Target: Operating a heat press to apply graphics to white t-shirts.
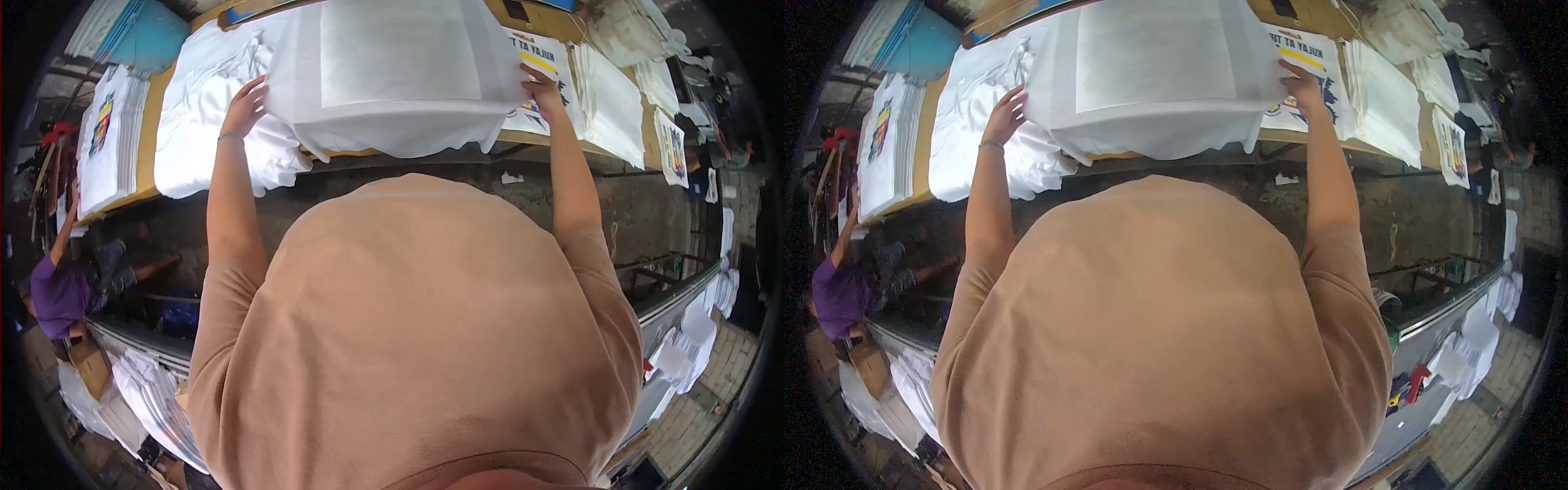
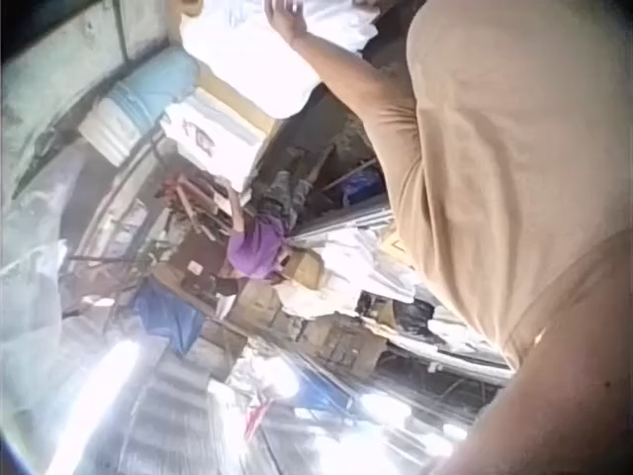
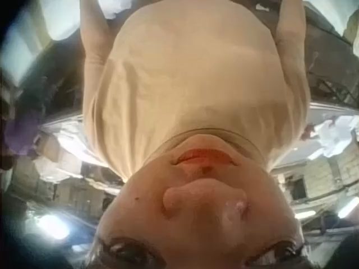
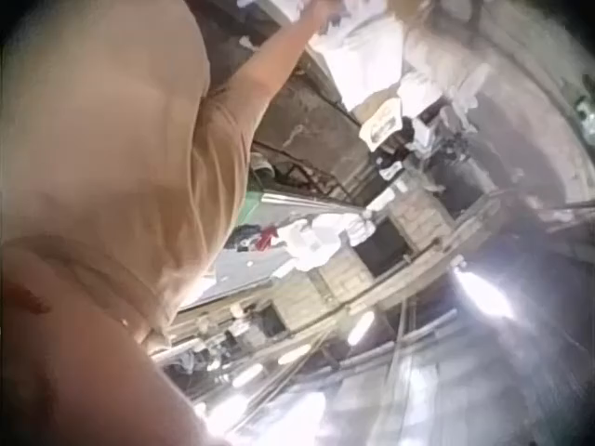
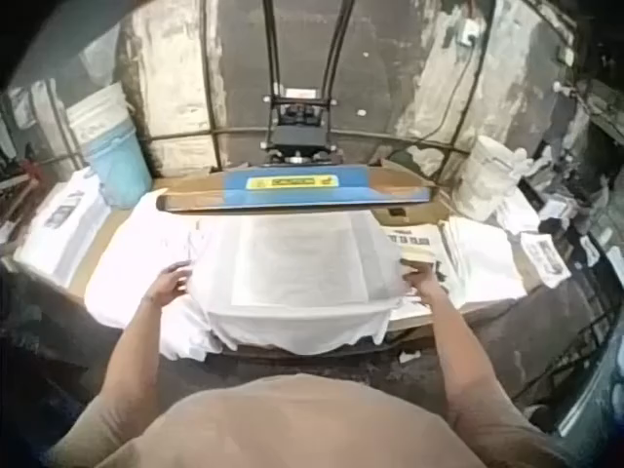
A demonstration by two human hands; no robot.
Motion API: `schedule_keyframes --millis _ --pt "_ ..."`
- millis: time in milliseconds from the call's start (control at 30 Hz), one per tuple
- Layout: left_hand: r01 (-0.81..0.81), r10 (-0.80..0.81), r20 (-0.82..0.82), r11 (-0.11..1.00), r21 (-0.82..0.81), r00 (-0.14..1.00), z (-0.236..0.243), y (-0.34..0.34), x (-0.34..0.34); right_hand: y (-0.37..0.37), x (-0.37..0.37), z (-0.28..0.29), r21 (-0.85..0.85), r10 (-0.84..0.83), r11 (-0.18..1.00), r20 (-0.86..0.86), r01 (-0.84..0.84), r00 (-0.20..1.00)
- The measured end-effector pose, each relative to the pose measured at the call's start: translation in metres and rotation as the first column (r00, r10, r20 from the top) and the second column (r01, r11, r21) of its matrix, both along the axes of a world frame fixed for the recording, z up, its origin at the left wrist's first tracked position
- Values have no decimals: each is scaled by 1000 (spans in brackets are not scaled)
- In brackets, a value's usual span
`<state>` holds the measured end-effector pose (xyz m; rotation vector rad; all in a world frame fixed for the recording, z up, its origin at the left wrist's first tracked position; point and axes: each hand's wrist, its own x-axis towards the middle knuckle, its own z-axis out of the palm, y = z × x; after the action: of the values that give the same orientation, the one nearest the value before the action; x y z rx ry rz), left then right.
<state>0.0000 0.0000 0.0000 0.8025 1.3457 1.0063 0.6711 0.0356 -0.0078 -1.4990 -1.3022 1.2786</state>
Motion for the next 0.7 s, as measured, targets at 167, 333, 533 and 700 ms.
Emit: schedule_keyframes --millis 167,333,533,700 --pt "140 146 -665 924 356 733 2 -10 50 -25 -42 8 532 -294 846 528 -40 797" --pt "475 261 -744 631 614 615 1 -36 110 -75 -112 5 625 -300 686 710 -373 637" --pt "433 347 -795 695 574 498 -2 -52 127 -85 -132 8 613 -314 742 675 -271 667" --pt "455 338 -795 679 576 503 -14 -51 122 -74 -127 2 696 -246 618 613 -366 751"
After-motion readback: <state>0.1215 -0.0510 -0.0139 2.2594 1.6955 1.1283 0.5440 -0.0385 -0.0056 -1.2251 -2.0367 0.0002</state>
